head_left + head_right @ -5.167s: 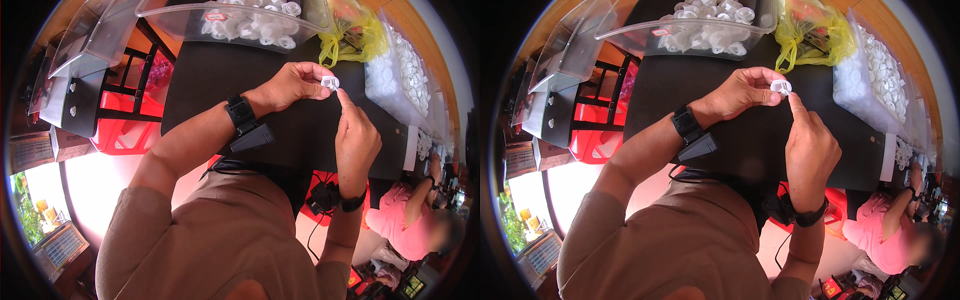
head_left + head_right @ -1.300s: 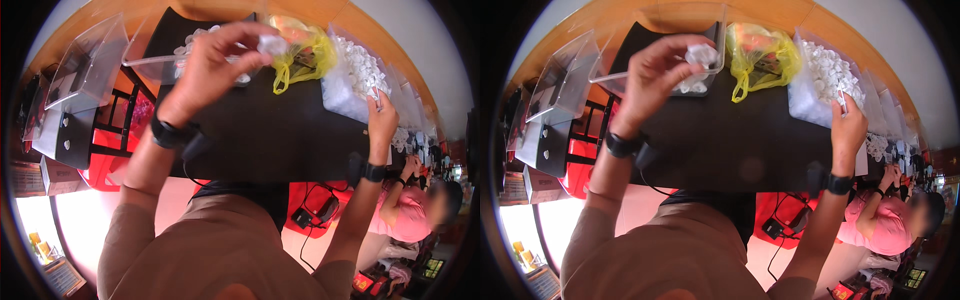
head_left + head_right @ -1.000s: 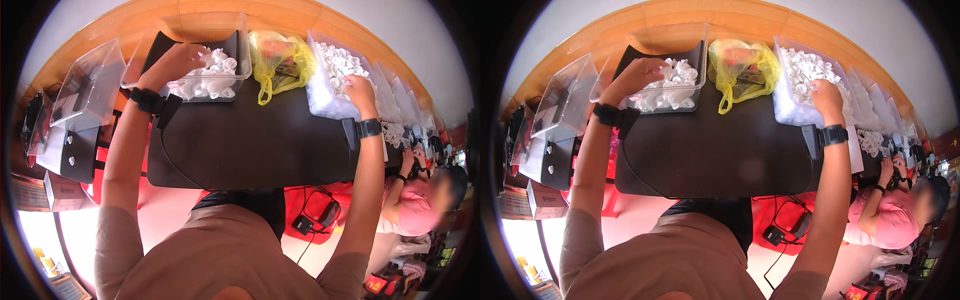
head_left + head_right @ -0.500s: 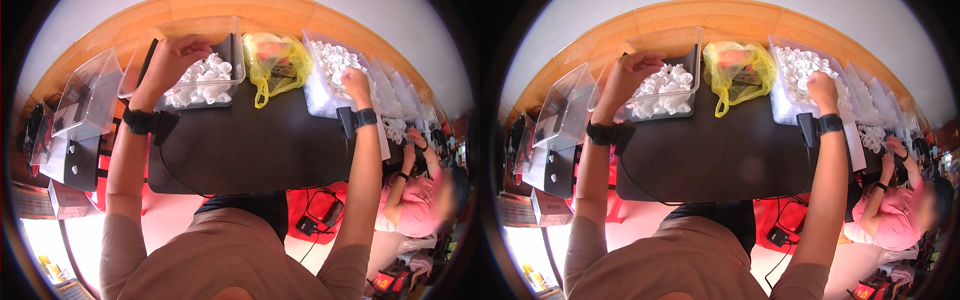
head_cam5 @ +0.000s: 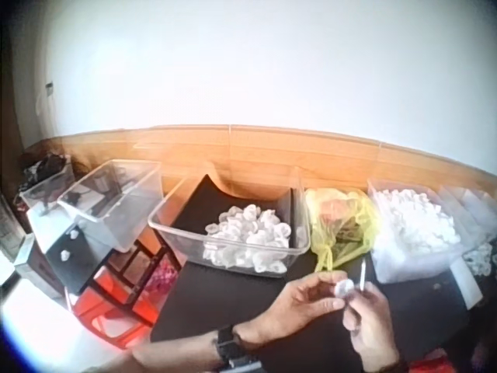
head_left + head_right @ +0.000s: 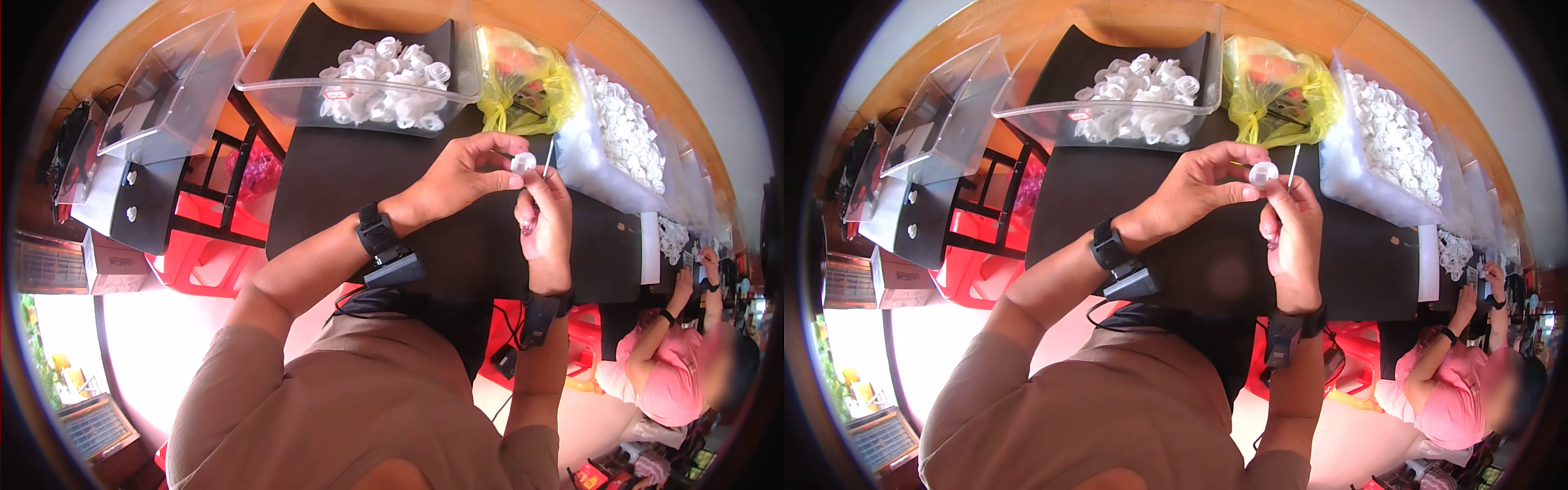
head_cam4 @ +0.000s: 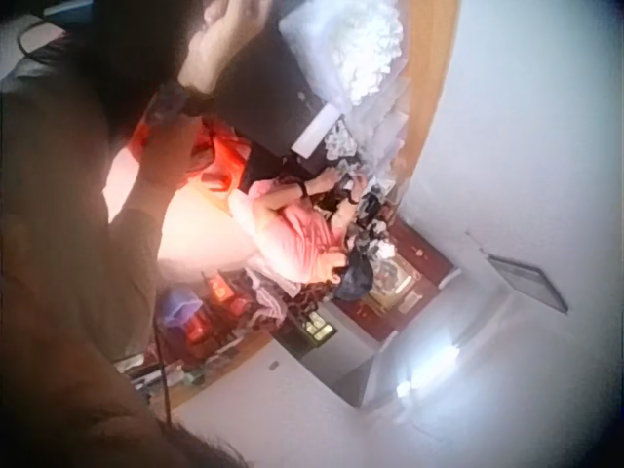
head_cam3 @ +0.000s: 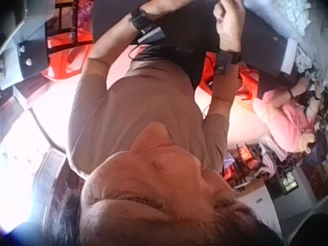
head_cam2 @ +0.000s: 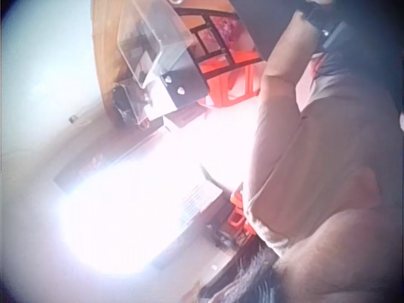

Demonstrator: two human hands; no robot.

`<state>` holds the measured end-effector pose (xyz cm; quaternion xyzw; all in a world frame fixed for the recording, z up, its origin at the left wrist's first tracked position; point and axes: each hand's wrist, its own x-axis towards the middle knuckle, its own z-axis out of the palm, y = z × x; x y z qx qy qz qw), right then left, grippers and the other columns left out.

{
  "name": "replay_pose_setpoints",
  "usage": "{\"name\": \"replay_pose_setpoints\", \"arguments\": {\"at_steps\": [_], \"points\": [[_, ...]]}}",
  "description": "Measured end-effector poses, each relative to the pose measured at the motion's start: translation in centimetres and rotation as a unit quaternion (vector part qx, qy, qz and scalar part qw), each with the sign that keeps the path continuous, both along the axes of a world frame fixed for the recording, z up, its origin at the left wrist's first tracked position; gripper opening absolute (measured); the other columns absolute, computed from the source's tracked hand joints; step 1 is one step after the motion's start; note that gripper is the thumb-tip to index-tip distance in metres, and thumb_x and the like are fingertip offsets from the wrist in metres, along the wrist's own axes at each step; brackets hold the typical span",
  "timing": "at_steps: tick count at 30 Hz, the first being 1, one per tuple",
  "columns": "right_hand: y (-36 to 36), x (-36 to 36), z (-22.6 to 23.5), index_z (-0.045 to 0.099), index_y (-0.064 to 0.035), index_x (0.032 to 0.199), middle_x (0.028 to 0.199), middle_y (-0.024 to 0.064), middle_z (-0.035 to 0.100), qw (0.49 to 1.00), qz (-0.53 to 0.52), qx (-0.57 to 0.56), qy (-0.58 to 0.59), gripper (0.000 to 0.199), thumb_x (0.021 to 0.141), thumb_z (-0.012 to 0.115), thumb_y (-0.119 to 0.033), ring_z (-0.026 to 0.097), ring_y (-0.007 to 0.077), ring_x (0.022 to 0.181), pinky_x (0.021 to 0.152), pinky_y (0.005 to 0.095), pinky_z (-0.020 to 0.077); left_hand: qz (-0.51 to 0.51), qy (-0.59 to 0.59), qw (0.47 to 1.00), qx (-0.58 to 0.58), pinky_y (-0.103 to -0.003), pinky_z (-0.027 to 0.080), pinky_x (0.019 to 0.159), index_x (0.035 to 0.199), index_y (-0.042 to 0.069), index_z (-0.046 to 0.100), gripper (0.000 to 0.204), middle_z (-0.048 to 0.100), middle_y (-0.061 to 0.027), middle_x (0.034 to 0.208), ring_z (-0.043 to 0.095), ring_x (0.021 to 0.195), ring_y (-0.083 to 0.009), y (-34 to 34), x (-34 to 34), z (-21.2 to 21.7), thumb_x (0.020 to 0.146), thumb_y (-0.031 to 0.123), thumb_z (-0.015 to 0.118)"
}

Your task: Assembling small white plastic components by fitting them together and using a small metal tool to adjust or test the fit.

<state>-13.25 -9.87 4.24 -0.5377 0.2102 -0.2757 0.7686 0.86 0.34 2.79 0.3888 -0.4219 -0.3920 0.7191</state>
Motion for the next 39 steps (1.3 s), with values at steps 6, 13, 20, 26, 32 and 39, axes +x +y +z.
{"name": "replay_pose_setpoints", "arguments": {"at_steps": [6, 13, 20, 26, 32, 39], "points": [[0.8, 0.3, -0.3, 0.059, -0.004, 0.095, 0.072, 0.0003, 0.057, 0.999, 0.001, -0.029, 0.043, 0.011, 0.093, 0.064, -0.013, 0.043, 0.0024, 0.048, 0.042, 0.0171, 0.0294, -0.015, 0.072, 0.997, 0.028, -0.029, 0.052, 0.094, 0.12, -0.001, 0.061, 0.033, 0.068, -0.0072, 0.11, 0.064, 0.102, -0.014, 0.5, 0.8, -1.9, 0.088, 0.0, 0.068], [0.0, 0.3, -0.1, 0.061, -0.0028, 0.098, 0.08, 0.0043, 0.064, 0.991, 0.016, -0.128, 0.046, 0.01, 0.091, 0.065, -0.009, 0.043, 0.0021, 0.051, 0.044, 0.0172, 0.0301, -0.04, 0.127, 0.991, 0.029, -0.03, 0.051, 0.096, 0.12, -0.002, 0.061, 0.032, 0.067, -0.0094, 0.113, 0.064, 0.105, -0.0158, 0.8, 0.7, -2.5, 0.088, -0.002, 0.068], [0.1, 0.4, -1.1, 0.06, -0.0017, 0.097, 0.079, 0.0032, 0.063, 0.996, -0.005, -0.092, 0.023, 0.009, 0.092, 0.064, -0.008, 0.041, 0.0017, 0.05, 0.044, 0.0174, 0.029, -0.049, 0.183, 0.981, 0.034, -0.031, 0.051, 0.097, 0.119, -0.002, 0.061, 0.033, 0.066, -0.0108, 0.113, 0.064, 0.105, -0.0167, 1.0, 0.1, -2.5, 0.087, -0.002, 0.068], [0.4, 0.2, -1.8, 0.061, -0.001, 0.1, 0.081, 0.0019, 0.061, 0.995, -0.007, -0.088, 0.041, 0.011, 0.093, 0.063, -0.01, 0.041, 0.0013, 0.05, 0.043, 0.0175, 0.029, -0.029, 0.173, 0.983, 0.046, -0.031, 0.052, 0.095, 0.116, -0.002, 0.062, 0.031, 0.067, -0.0098, 0.11, 0.064, 0.104, -0.0163, 0.8, -0.1, -3.2, 0.086, -0.003, 0.069], [2.1, -1.0, 0.2, 0.06, -0.0021, 0.119, 0.076, 0.0023, 0.062, 0.928, -0.083, -0.33, 0.152, 0.025, 0.099, 0.051, -0.014, 0.042, 0.0042, 0.05, 0.046, 0.0211, 0.035, -0.02, 0.186, 0.981, 0.05, -0.029, 0.053, 0.091, 0.116, -0.001, 0.062, 0.033, 0.067, -0.0073, 0.106, 0.064, 0.099, -0.0139, 0.8, 0.2, -3.4, 0.084, -0.002, 0.071], [2.6, -2.6, 0.2, 0.062, -0.0067, 0.126, 0.072, 0.0037, 0.062, 0.863, -0.063, -0.449, 0.222, 0.031, 0.098, 0.05, -0.01, 0.048, 0.0069, 0.052, 0.05, 0.0236, 0.0419, -0.029, 0.187, 0.981, 0.044, -0.028, 0.052, 0.091, 0.118, 0.0, 0.062, 0.035, 0.067, -0.0065, 0.108, 0.064, 0.1, -0.0132, 0.5, 0.3, -4.0, 0.084, -0.002, 0.072]]}}
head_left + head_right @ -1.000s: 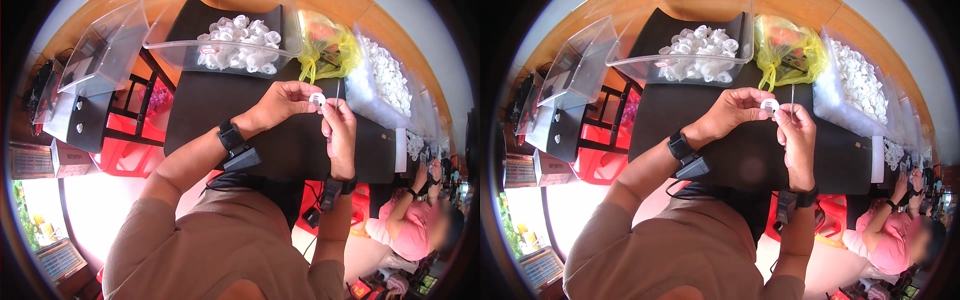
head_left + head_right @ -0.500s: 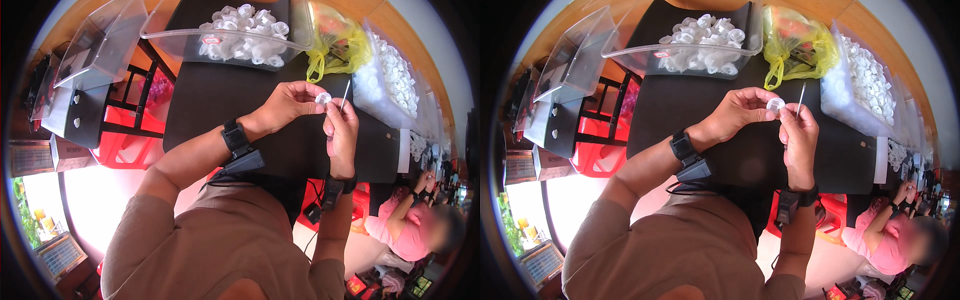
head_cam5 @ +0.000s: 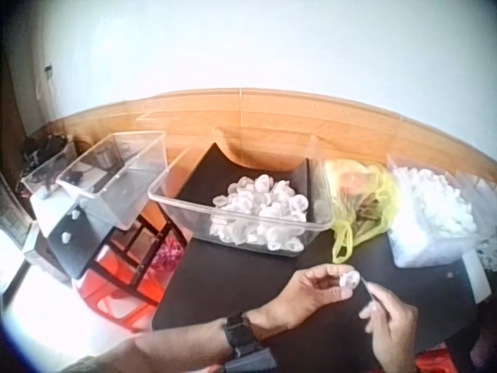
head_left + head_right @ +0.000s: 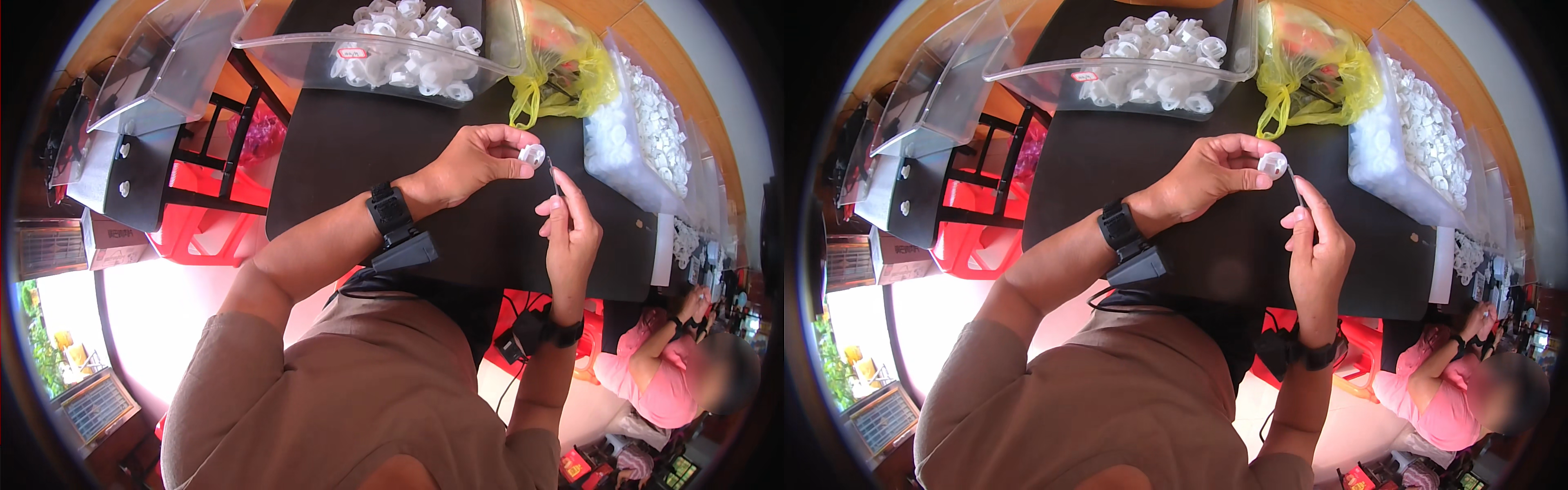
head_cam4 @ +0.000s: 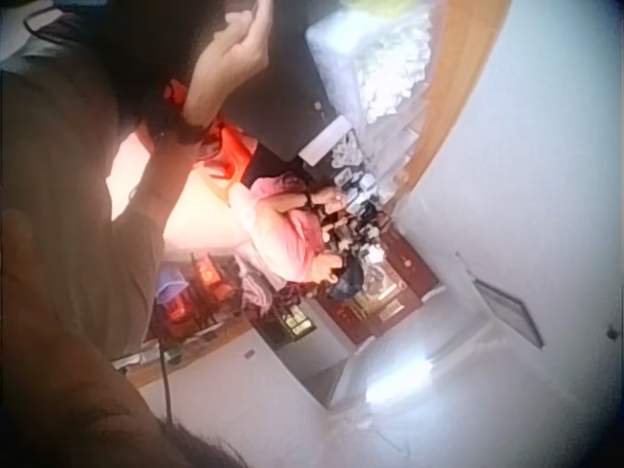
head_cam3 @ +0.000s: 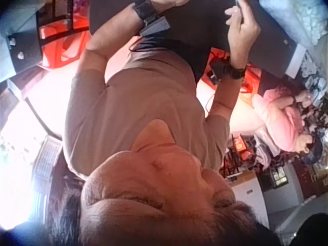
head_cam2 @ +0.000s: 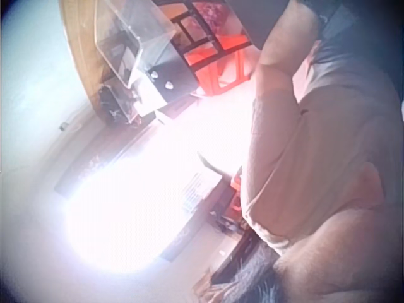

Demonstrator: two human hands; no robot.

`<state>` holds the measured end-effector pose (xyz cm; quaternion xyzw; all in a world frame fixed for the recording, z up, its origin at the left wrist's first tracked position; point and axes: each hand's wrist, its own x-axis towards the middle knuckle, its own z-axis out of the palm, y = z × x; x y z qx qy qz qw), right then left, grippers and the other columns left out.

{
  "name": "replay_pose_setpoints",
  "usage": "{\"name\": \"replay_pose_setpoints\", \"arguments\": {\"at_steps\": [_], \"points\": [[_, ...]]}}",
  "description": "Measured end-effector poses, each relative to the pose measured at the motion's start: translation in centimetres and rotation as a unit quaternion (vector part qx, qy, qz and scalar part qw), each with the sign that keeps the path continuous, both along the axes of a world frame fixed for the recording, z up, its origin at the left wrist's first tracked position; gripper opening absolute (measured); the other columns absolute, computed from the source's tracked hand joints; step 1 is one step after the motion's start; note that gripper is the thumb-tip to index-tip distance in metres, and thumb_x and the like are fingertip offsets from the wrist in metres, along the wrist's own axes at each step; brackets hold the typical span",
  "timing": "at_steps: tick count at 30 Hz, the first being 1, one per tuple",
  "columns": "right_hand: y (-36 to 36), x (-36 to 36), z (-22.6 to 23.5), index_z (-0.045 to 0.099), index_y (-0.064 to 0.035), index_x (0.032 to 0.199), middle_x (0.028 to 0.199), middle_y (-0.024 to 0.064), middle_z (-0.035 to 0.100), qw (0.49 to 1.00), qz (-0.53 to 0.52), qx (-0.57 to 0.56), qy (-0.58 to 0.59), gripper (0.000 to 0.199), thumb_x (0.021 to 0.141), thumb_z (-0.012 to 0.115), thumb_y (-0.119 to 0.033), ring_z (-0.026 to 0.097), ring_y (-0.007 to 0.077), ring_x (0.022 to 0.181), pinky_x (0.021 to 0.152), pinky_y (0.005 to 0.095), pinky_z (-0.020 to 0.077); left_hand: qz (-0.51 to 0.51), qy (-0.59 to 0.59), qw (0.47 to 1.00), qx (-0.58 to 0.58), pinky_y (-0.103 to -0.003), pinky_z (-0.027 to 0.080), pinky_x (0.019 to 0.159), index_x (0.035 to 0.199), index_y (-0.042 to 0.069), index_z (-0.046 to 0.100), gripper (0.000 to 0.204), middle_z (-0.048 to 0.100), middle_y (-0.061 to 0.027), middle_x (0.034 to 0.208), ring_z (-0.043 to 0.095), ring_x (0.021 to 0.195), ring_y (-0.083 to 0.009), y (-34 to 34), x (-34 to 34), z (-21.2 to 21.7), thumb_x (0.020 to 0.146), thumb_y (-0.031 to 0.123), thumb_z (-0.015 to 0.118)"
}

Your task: Assembling small white plastic components by fitting them together and using a small metal tool to adjust or test the fit.

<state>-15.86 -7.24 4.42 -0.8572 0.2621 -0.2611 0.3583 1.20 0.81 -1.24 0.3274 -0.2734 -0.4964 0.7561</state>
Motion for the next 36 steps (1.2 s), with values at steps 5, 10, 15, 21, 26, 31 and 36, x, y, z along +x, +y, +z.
{"name": "replay_pose_setpoints", "arguments": {"at_steps": [5, 10, 15, 21, 26, 31, 36], "points": [[0.29, -0.13, 0.22, 0.063, -0.0076, 0.127, 0.074, 0.0041, 0.062, 1.0, 0.005, 0.02, -0.003, 0.032, 0.097, 0.051, -0.007, 0.048, 0.0068, 0.053, 0.05, 0.023, 0.0421, -0.001, -0.004, 1.0, 0.003, -0.028, 0.052, 0.093, 0.117, 0.0, 0.063, 0.034, 0.067, -0.0071, 0.109, 0.064, 0.101, -0.0134, 0.01, -0.06, 0.03, 0.084, -0.002, 0.071], [0.4, -0.25, 0.23, 0.064, -0.0081, 0.126, 0.074, 0.004, 0.063, 1.0, 0.005, 0.024, -0.001, 0.032, 0.096, 0.052, -0.006, 0.048, 0.0064, 0.054, 0.049, 0.0225, 0.0416, 0.006, -0.009, 1.0, -0.004, -0.029, 0.053, 0.093, 0.117, 0.0, 0.063, 0.034, 0.067, -0.0081, 0.108, 0.064, 0.101, -0.0139, 0.09, -0.05, 0.16, 0.084, -0.002, 0.071], [0.66, -0.06, 0.71, 0.065, -0.007, 0.124, 0.074, 0.0051, 0.062, 1.0, -0.001, 0.011, 0.013, 0.031, 0.096, 0.053, -0.004, 0.051, 0.0086, 0.057, 0.054, 0.0239, 0.0436, 0.01, -0.01, 1.0, -0.001, -0.029, 0.053, 0.093, 0.116, 0.0, 0.064, 0.033, 0.068, -0.0084, 0.108, 0.065, 0.1, -0.0141, 0.19, -0.04, 0.4, 0.084, -0.002, 0.072], [0.38, 0.0, 0.7, 0.066, -0.0041, 0.121, 0.077, 0.0098, 0.063, 0.999, -0.001, -0.051, 0.004, 0.03, 0.094, 0.053, -0.002, 0.058, 0.0141, 0.068, 0.066, 0.0279, 0.0477, 0.011, -0.009, 1.0, -0.004, -0.029, 0.053, 0.092, 0.116, 0.0, 0.064, 0.033, 0.068, -0.0084, 0.108, 0.065, 0.1, -0.0143, 0.17, -0.03, 0.34, 0.084, -0.002, 0.072], [0.58, 0.07, 0.91, 0.066, -0.0034, 0.12, 0.081, 0.0111, 0.065, 0.998, -0.011, -0.056, 0.013, 0.03, 0.094, 0.052, -0.002, 0.059, 0.0139, 0.068, 0.066, 0.0277, 0.0478, 0.01, -0.012, 1.0, -0.005, -0.029, 0.053, 0.093, 0.115, 0.0, 0.064, 0.033, 0.068, -0.0082, 0.108, 0.064, 0.101, -0.0144, 0.19, -0.07, 0.42, 0.083, -0.003, 0.072], [0.67, 0.16, 0.87, 0.066, -0.003, 0.12, 0.082, 0.0115, 0.066, 0.998, -0.012, -0.056, 0.013, 0.029, 0.095, 0.053, -0.004, 0.059, 0.014, 0.068, 0.066, 0.0276, 0.0484, 0.012, -0.005, 1.0, -0.008, -0.029, 0.053, 0.093, 0.115, 0.0, 0.064, 0.033, 0.067, -0.0077, 0.108, 0.064, 0.101, -0.0144, 0.29, -0.09, 0.46, 0.083, -0.004, 0.072], [0.44, 0.16, 0.74, 0.066, -0.0026, 0.119, 0.086, 0.0127, 0.069, 0.998, -0.011, -0.061, 0.009, 0.028, 0.094, 0.054, -0.004, 0.061, 0.0143, 0.069, 0.067, 0.0276, 0.0492, 0.011, -0.012, 1.0, -0.009, -0.029, 0.053, 0.093, 0.115, 0.0, 0.064, 0.033, 0.067, -0.0075, 0.108, 0.064, 0.1, -0.0141, 0.15, -0.07, 0.55, 0.083, -0.004, 0.072]]}}
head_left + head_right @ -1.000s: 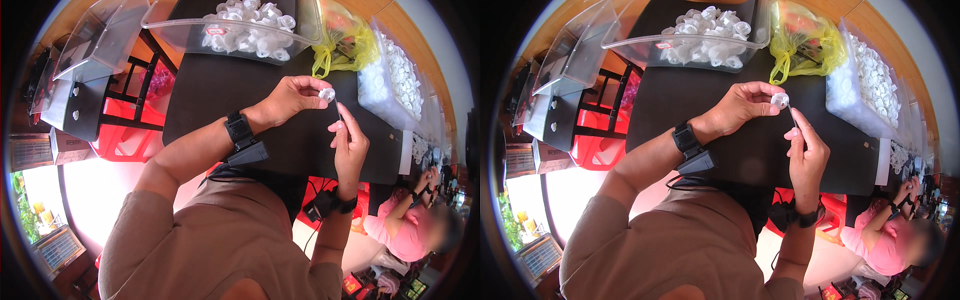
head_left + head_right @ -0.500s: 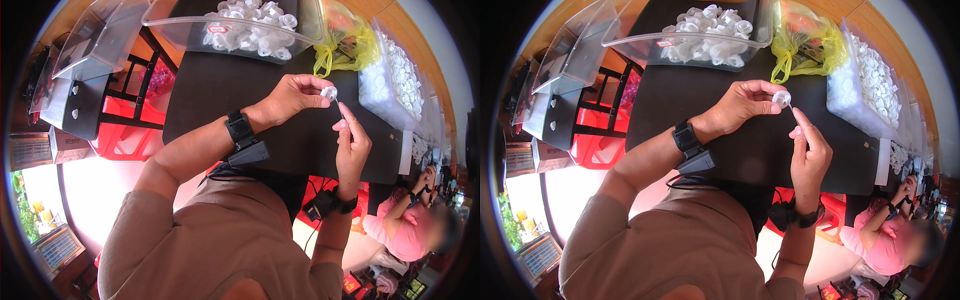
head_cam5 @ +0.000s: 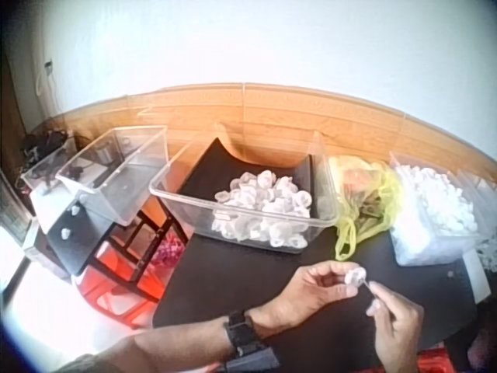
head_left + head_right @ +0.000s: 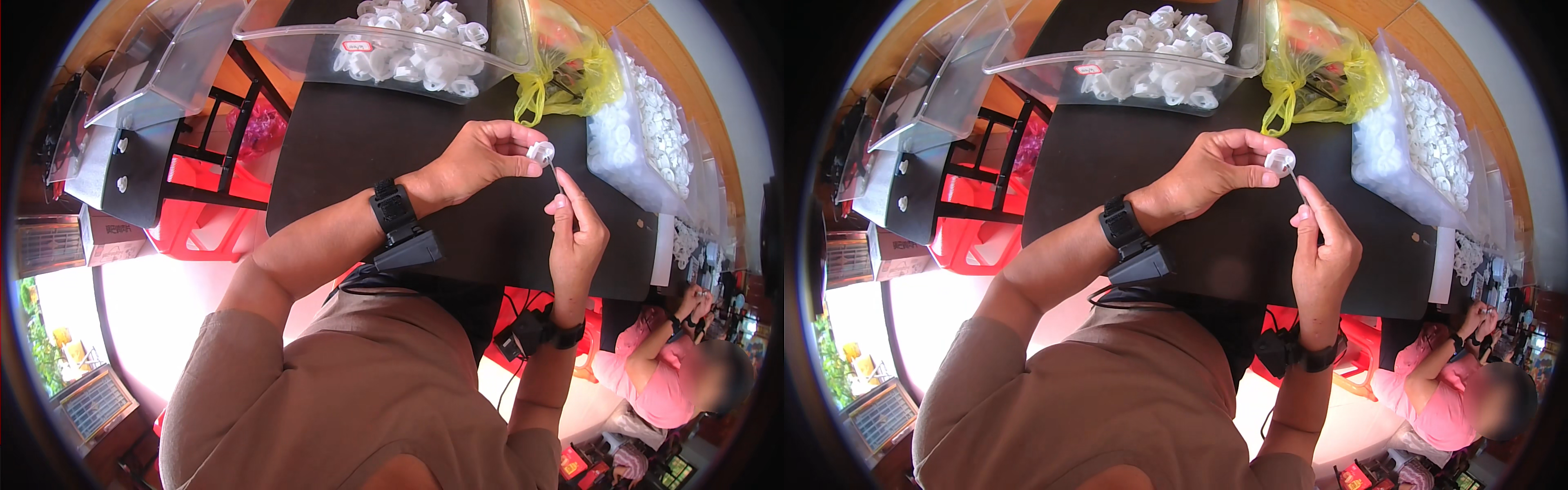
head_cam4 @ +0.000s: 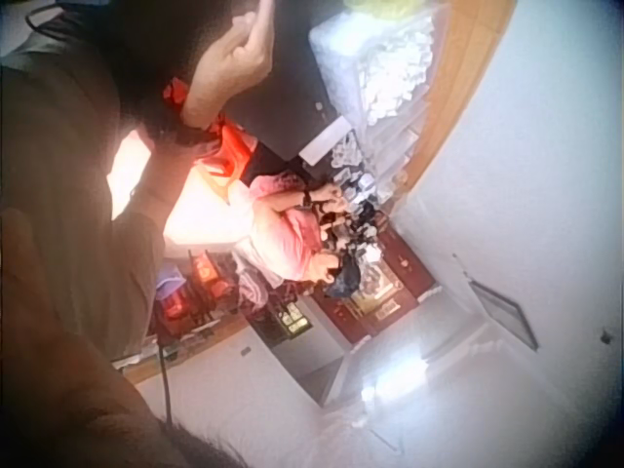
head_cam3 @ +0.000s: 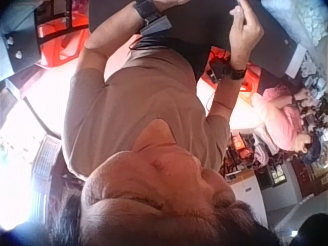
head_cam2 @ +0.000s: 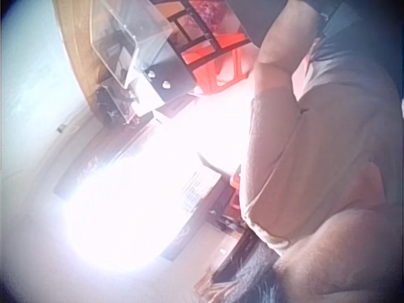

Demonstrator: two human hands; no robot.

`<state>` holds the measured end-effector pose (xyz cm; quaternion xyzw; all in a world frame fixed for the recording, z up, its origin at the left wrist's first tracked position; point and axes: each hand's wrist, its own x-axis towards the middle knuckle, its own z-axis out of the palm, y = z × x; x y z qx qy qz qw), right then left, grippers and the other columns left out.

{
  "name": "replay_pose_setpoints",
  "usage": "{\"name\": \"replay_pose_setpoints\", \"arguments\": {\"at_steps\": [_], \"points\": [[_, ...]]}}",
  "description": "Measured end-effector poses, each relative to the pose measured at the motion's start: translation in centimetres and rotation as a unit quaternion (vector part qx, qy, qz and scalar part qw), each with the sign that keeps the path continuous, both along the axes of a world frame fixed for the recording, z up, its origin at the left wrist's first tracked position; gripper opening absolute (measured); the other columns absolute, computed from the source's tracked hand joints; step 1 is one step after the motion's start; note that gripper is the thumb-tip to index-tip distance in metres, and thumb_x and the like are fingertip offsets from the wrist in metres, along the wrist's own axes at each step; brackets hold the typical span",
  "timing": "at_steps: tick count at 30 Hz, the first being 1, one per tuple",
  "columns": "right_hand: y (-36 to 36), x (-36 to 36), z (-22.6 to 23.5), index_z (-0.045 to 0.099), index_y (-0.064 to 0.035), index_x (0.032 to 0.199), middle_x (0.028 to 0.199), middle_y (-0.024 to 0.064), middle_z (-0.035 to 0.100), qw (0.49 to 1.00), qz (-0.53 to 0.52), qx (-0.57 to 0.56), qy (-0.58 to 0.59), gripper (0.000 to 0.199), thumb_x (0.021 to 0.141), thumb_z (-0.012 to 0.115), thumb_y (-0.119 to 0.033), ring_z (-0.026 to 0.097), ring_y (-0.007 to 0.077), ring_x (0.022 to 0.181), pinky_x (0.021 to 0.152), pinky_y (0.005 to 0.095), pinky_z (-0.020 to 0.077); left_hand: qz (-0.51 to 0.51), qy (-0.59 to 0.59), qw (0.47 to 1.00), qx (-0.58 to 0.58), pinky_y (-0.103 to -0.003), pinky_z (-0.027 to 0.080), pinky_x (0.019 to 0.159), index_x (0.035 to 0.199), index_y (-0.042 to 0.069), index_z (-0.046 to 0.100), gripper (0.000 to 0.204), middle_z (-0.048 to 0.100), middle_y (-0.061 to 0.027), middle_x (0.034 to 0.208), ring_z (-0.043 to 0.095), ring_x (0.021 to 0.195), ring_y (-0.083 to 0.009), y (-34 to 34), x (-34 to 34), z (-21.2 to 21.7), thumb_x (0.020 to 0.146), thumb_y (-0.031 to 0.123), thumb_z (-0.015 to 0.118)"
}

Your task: Assembling small white plastic components by fitting them together and using a small metal tool to adjust or test the fit.

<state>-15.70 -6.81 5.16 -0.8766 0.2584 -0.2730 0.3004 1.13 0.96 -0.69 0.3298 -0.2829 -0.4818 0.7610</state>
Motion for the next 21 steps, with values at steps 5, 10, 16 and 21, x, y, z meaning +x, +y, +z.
{"name": "replay_pose_setpoints", "arguments": {"at_steps": [5, 10, 16, 21], "points": [[0.1, 0.1, 0.0, 0.067, -0.0022, 0.118, 0.089, 0.0134, 0.07, 1.0, 0.0, -0.002, -0.009, 0.027, 0.094, 0.055, -0.003, 0.061, 0.0145, 0.068, 0.067, 0.0273, 0.0495, -0.002, -0.001, 1.0, 0.0, -0.029, 0.053, 0.092, 0.115, 0.0, 0.064, 0.032, 0.068, -0.0073, 0.107, 0.064, 0.1, -0.0138, 0.0, -0.1, 0.1, 0.083, -0.004, 0.072], [0.1, 0.0, 0.1, 0.067, -0.0017, 0.117, 0.088, 0.013, 0.069, 1.0, -0.001, -0.007, -0.009, 0.026, 0.094, 0.056, -0.003, 0.061, 0.0146, 0.068, 0.066, 0.0275, 0.0494, 0.0, -0.008, 1.0, -0.008, -0.029, 0.053, 0.092, 0.113, 0.001, 0.065, 0.031, 0.068, -0.0073, 0.107, 0.064, 0.099, -0.0135, 0.1, -0.1, 0.0, 0.083, -0.003, 0.072], [0.0, 0.0, 0.1, 0.067, -0.0014, 0.117, 0.087, 0.0128, 0.069, 1.0, 0.006, -0.006, -0.007, 0.026, 0.094, 0.056, -0.004, 0.061, 0.0148, 0.068, 0.066, 0.0277, 0.0493, 0.003, -0.02, 1.0, 0.001, -0.028, 0.052, 0.092, 0.115, 0.001, 0.064, 0.032, 0.068, -0.0068, 0.109, 0.064, 0.101, -0.0133, 0.2, 0.2, 0.0, 0.085, -0.002, 0.071], [-0.4, 0.0, 0.0, 0.067, -0.0014, 0.116, 0.085, 0.0121, 0.069, 1.0, -0.011, 0.004, 0.0, 0.026, 0.094, 0.056, -0.004, 0.061, 0.015, 0.068, 0.066, 0.0278, 0.0488, 0.079, -0.096, 0.992, -0.002, -0.028, 0.051, 0.094, 0.119, 0.002, 0.062, 0.033, 0.066, -0.0053, 0.112, 0.062, 0.103, -0.012, 0.7, 0.2, 2.2, 0.087, 0.0, 0.069]]}}
